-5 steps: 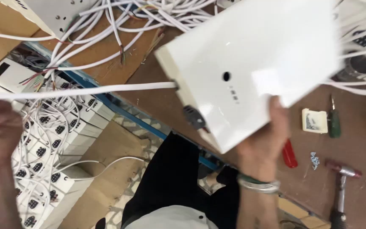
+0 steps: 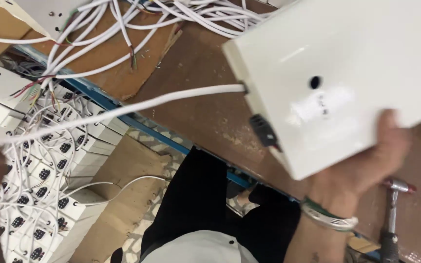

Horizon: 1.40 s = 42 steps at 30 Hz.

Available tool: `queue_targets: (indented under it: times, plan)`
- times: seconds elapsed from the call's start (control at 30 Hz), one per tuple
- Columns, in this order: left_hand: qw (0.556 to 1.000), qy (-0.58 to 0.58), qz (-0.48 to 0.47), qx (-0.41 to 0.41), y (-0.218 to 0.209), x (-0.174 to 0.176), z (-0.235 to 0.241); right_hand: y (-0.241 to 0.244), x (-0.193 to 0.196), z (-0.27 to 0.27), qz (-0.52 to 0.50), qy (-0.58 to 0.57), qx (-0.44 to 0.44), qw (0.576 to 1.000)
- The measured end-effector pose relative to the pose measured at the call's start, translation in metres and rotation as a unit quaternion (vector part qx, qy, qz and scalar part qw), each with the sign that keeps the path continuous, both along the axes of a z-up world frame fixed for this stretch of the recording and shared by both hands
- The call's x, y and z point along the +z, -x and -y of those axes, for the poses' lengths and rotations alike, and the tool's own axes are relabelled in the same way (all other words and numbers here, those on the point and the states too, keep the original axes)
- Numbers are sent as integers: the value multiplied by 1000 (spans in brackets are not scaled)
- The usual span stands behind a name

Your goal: The person fits a small white end cap onto the end of a long white plastic light fixture housing on the workbench, aligns it, and drives its screws using a red-handled screwdriver, steadying the housing with the other hand. They reposition the fixture and continue tightening screws on the cap.

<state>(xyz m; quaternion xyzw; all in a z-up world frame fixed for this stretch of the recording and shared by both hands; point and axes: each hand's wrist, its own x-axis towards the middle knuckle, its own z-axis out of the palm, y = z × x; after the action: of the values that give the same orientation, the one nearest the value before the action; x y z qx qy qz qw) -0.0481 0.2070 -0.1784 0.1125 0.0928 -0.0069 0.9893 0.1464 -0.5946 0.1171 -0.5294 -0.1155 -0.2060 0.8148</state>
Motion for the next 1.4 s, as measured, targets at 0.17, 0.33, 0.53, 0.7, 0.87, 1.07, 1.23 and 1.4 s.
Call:
queue_targets:
  times: [0.17, 0.33, 0.53, 0.7, 0.87, 1.07, 1.23, 1.4]
  plan:
    - [774, -484, -406, -22, -82, 166, 345, -1, 14, 62, 42, 111, -54, 991]
    - [817, -505, -132, -243, -88, 224, 544, -31, 73, 62, -35, 334, 29, 942]
    - [689, -652, 208, -238, -73, 186, 618, -43, 103, -19, 130, 619, -80, 770]
    - [562, -748, 211, -284, -85, 127, 632, -79, 48, -49, 227, 632, -50, 739]
    - [497, -770, 210, -340, -97, 51, 645, -84, 9, -59, 66, 682, 5, 729]
    - [429, -809, 228, -329, -126, -155, 693, -63, 15, -35, 156, 664, -23, 731]
    - [738, -383, -248, -498, -154, -227, 714, 15, 20, 17, -31, 512, -56, 856]
    - [767, -389, -226, -458, -126, -281, 689, 104, -64, 42, -287, 599, -126, 737]
